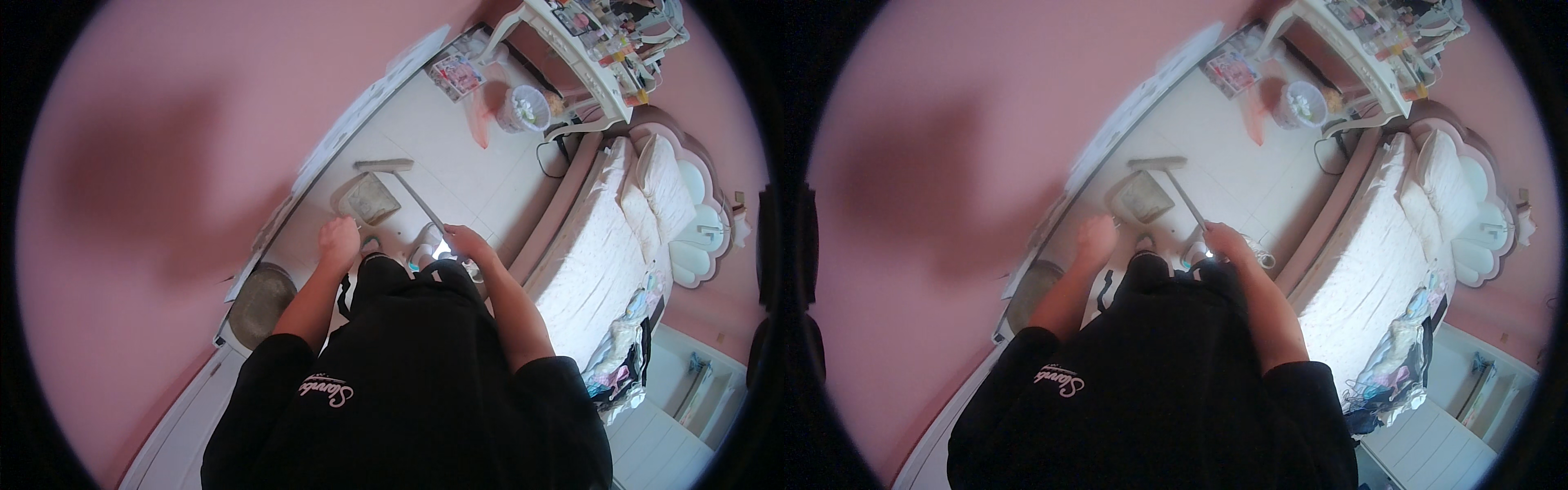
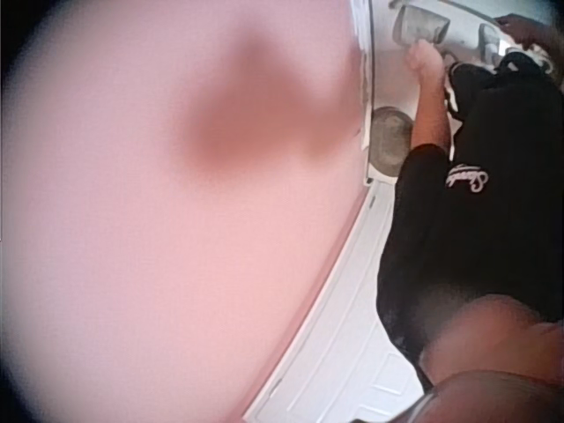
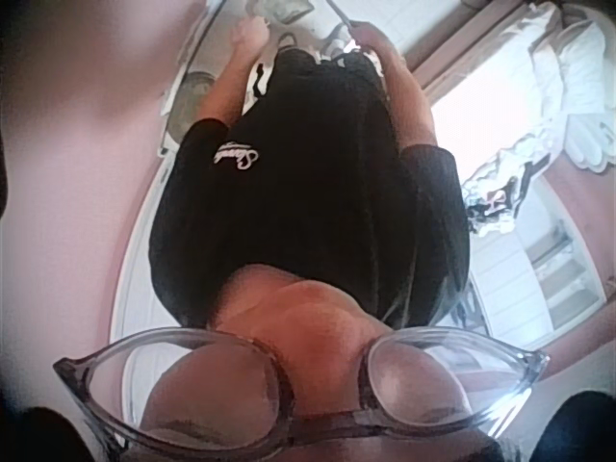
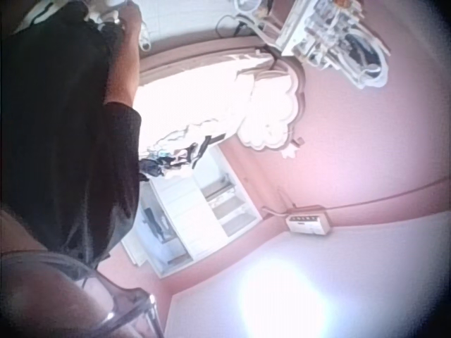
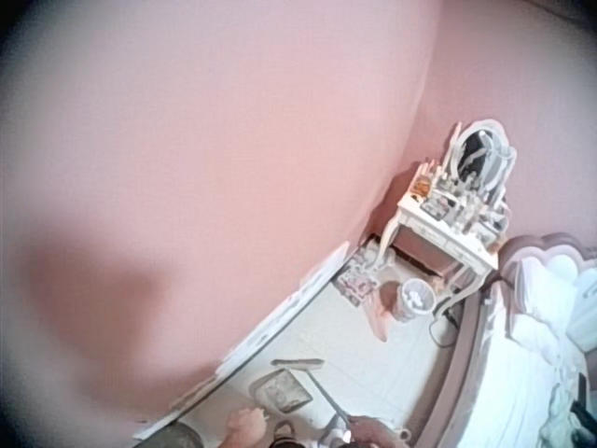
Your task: The person sweeps the floor of a bedroom using a broom and dustpan, gathering debris into the dustpan. They move around the room to clean different areas, including near the bed and a vanity table, and briefly open a drawer to place an item inside.
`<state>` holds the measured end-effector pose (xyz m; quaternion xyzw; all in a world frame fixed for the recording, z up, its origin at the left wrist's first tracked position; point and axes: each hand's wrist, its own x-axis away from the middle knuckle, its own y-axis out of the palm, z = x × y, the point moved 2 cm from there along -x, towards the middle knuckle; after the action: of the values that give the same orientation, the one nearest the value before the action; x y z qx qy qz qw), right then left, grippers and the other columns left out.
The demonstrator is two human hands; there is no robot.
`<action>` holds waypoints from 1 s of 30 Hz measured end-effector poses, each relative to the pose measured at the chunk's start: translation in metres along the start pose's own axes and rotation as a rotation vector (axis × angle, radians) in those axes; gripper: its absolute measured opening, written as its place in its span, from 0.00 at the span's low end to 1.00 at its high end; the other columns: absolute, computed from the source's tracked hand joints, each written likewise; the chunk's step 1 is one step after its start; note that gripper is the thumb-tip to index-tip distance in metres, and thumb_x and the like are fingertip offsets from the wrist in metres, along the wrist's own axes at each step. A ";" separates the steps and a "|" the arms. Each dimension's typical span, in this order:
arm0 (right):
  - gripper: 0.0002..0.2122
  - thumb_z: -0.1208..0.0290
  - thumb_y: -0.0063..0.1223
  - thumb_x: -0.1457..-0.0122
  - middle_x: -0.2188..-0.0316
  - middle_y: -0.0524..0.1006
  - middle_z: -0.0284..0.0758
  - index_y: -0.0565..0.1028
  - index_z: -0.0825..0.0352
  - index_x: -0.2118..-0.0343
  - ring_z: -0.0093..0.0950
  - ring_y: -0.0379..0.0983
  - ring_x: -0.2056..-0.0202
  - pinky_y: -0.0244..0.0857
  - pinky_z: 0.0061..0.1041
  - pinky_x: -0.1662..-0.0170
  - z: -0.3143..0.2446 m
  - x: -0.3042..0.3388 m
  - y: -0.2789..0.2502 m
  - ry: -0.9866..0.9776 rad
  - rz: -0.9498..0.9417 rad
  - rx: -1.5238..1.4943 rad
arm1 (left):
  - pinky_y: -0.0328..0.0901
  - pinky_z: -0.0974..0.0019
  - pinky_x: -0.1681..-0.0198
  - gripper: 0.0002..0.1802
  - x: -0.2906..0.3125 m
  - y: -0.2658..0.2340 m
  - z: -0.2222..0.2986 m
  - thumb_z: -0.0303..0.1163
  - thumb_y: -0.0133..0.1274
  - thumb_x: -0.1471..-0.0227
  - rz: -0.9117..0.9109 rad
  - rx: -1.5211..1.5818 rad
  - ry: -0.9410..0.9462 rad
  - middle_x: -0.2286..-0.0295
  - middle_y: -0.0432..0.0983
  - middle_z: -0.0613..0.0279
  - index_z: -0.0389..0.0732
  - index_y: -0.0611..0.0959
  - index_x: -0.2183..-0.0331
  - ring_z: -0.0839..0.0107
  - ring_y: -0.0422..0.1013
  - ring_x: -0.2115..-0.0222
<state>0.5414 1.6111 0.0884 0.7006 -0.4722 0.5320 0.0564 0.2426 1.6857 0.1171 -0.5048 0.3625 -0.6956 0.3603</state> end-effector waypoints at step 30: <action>0.20 0.61 0.46 0.36 0.79 0.68 0.29 0.69 0.60 0.43 0.17 0.60 0.82 0.57 0.18 0.81 0.089 0.221 -0.100 0.345 0.004 -0.465 | 0.67 0.49 0.59 0.16 -0.023 0.003 0.017 0.42 0.55 0.51 -0.040 0.273 -0.050 0.66 0.78 0.48 0.39 0.80 0.65 0.47 0.73 0.63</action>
<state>0.6727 1.4811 0.2692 0.5672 -0.5663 0.5207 0.2940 0.2649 1.7016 0.1087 -0.4754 0.2455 -0.7328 0.4205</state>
